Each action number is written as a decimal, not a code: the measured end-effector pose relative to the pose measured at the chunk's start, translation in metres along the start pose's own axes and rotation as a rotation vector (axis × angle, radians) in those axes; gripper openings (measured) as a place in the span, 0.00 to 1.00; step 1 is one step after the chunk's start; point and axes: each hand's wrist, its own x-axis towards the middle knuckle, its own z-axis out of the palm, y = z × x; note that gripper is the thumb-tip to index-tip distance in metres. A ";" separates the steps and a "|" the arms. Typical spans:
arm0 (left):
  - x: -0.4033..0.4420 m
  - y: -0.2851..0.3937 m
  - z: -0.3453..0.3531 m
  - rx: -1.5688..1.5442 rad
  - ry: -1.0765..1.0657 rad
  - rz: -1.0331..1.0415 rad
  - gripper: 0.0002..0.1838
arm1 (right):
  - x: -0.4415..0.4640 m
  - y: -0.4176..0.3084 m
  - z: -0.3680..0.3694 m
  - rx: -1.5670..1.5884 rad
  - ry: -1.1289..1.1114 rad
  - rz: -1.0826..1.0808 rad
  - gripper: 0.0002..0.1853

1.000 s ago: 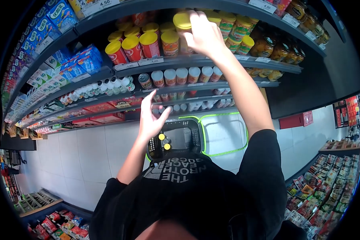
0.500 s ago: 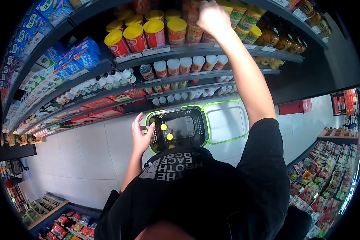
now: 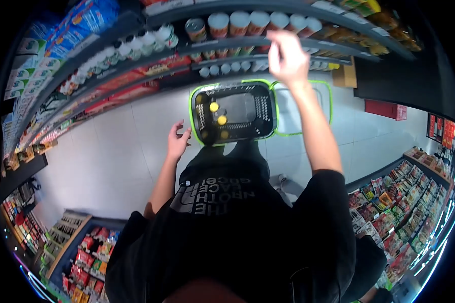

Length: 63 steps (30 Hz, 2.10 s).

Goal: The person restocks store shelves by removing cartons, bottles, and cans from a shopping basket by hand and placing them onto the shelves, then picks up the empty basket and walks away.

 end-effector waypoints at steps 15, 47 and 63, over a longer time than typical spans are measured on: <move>0.128 -0.181 0.094 0.838 -0.235 0.233 0.25 | -0.545 -0.058 0.244 -0.091 -1.404 0.964 0.47; 0.000 0.146 0.008 -0.065 -0.473 0.507 0.44 | -0.104 -0.074 -0.118 1.412 -0.321 1.043 0.54; -0.071 0.324 -0.026 -1.277 -1.190 0.691 0.58 | 0.082 -0.130 -0.118 1.984 -0.342 0.795 0.40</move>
